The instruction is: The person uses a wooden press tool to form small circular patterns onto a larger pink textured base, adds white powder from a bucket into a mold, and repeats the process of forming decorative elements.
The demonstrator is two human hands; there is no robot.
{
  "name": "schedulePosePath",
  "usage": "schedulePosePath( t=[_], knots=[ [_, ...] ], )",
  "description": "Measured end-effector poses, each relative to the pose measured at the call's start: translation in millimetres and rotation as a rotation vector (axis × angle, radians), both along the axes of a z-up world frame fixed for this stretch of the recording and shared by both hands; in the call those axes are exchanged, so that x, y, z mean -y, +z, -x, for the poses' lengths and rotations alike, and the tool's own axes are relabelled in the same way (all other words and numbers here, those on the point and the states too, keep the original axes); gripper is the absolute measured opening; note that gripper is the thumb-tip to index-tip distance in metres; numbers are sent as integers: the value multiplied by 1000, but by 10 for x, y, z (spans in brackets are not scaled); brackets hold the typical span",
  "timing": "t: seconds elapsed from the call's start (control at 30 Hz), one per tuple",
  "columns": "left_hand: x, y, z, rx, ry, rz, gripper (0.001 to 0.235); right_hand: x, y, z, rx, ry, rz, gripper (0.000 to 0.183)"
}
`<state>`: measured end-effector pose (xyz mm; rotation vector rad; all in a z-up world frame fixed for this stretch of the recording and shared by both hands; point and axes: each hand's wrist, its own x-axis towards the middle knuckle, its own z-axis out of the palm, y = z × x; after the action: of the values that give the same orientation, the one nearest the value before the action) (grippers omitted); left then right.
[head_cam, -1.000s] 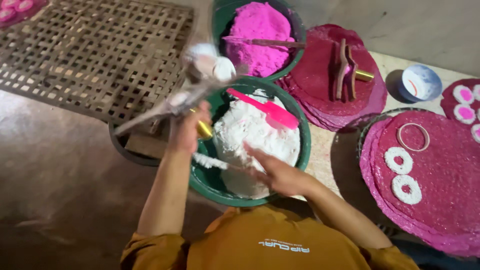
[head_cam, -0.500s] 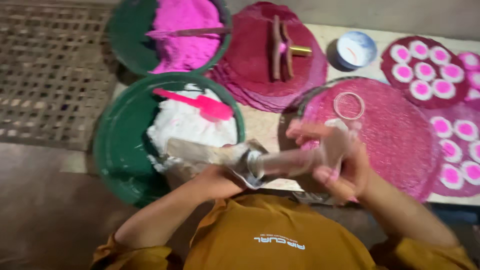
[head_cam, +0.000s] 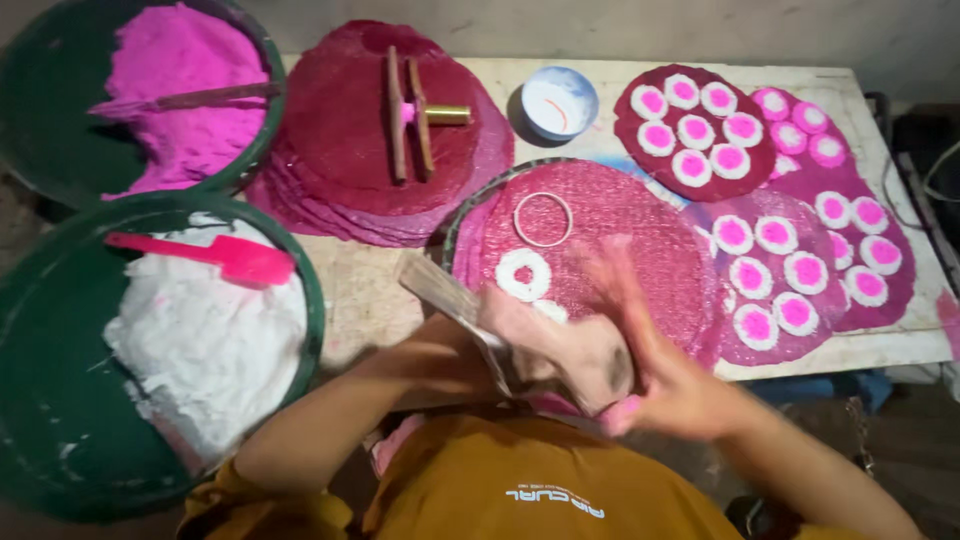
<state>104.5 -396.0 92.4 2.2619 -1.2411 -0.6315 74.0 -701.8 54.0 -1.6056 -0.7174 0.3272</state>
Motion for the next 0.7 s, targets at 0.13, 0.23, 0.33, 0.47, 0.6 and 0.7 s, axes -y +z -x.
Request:
schedulePosePath(
  t=[0.13,0.23,0.33,0.47,0.6,0.7],
  knots=[
    [291,-393,-295,-101,-108,-44,53,591,-361,-14,-680,106,276,110],
    [359,-783,-1138,-441,-113,550,64,703,-539,138,-551,-37,158,111],
    [295,-1331,-1841,-120,700,559,58,710,-586,267,-372,-127,34,108],
    [272,-2200,-2215,-518,985,459,42,663,-567,322,-392,-283,-120,106],
    [131,-2817,-2029,-694,1017,920,46,639,-623,362,-385,-529,-153,110],
    [95,-2913,-1400,-718,1196,1132,50,589,-665,346,-382,-407,-314,102]
  ],
)
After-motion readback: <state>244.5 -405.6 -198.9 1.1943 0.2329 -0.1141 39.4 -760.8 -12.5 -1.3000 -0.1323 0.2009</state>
